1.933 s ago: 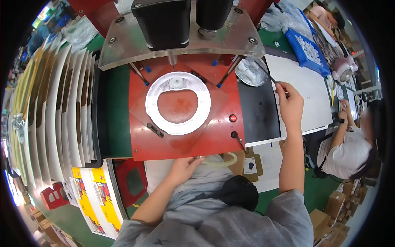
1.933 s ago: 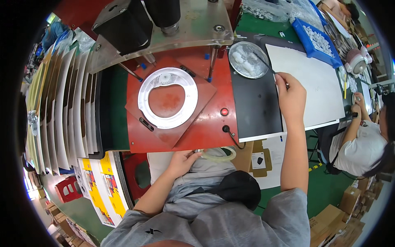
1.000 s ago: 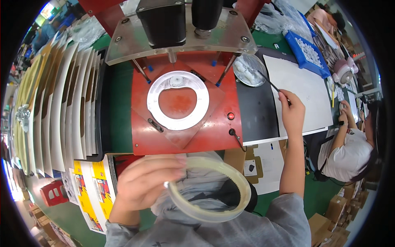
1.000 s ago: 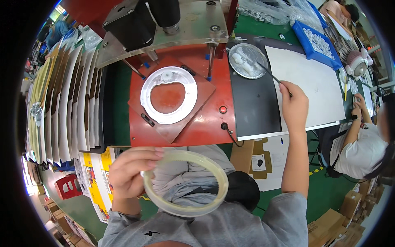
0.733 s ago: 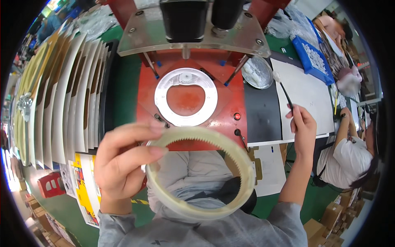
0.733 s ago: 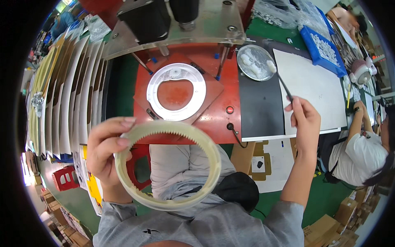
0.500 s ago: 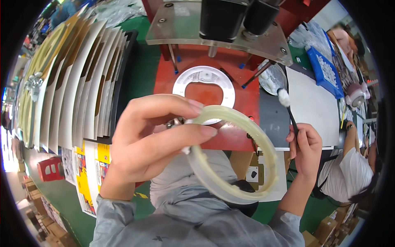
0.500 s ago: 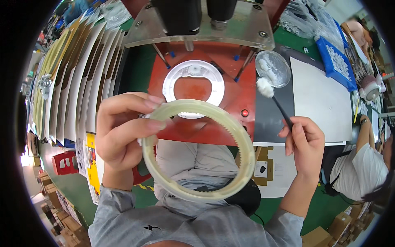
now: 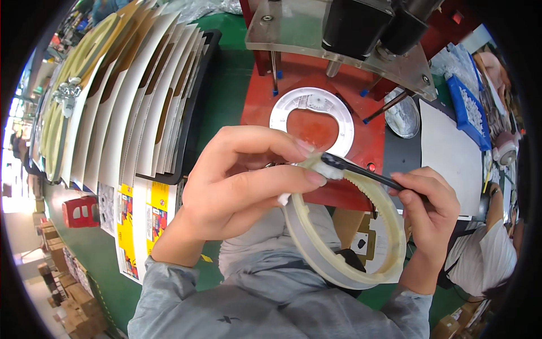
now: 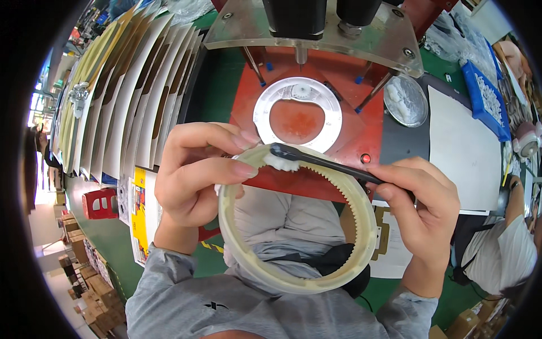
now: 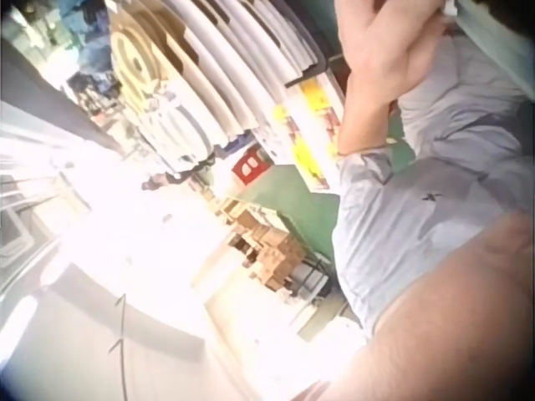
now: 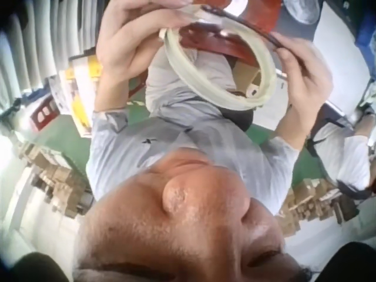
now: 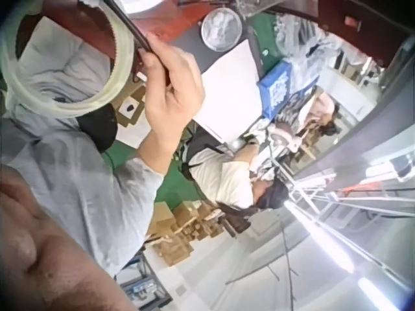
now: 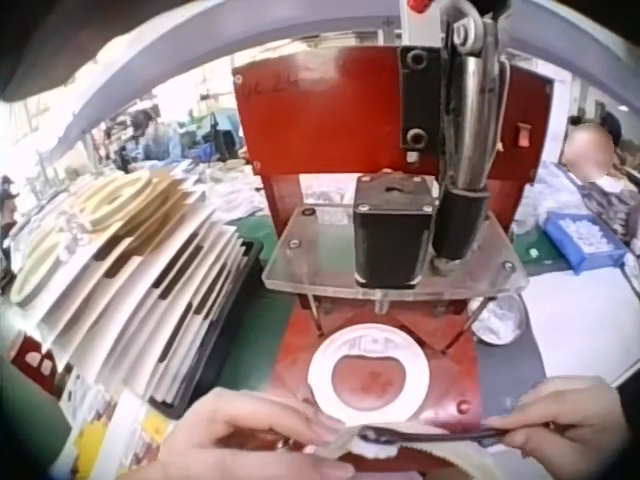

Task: Applying adhesive to circular plastic rings and attaching them to filter bag components using a manual press station.

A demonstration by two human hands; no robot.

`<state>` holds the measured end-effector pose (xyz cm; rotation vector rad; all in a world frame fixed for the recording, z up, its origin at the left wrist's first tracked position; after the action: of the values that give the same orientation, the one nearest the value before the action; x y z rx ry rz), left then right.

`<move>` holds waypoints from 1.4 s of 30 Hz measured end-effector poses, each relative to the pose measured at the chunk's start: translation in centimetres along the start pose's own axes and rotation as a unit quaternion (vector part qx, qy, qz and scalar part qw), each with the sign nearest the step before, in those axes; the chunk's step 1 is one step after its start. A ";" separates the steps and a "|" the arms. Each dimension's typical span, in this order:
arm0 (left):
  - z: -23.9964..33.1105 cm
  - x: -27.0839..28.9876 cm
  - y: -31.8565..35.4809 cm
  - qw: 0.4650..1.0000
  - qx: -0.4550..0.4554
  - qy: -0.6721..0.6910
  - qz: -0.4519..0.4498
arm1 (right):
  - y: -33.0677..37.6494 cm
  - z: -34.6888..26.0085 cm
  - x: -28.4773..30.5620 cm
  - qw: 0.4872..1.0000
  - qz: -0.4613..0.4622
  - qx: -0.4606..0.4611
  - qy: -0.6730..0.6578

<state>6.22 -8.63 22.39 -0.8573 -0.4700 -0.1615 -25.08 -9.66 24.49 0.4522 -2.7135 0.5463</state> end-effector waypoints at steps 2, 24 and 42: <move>-0.2 -0.1 0.3 1.000 0.007 0.019 0.011 | -0.6 -0.2 -0.4 0.999 -0.011 0.023 0.022; 1.5 -0.9 -1.5 0.958 -0.224 -0.142 -0.110 | -1.7 -12.6 4.4 0.837 -0.306 0.025 0.453; 1.1 2.3 0.7 0.988 -0.044 -0.108 -0.098 | 5.0 15.5 7.9 0.930 0.294 -0.199 0.098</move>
<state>8.11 -7.25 23.62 -0.9188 -0.7552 -0.2739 -38.02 -13.71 12.43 -0.5096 -2.6354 0.1483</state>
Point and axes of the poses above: each hand's wrist, its own y-axis away from the middle knuckle, its own x-axis out of the back of the hand, z = x × y, the point moved 1 cm from there along -y, towards the middle knuckle, and after that the axes turned 7 degrees about -y, right-handed, at the moved point
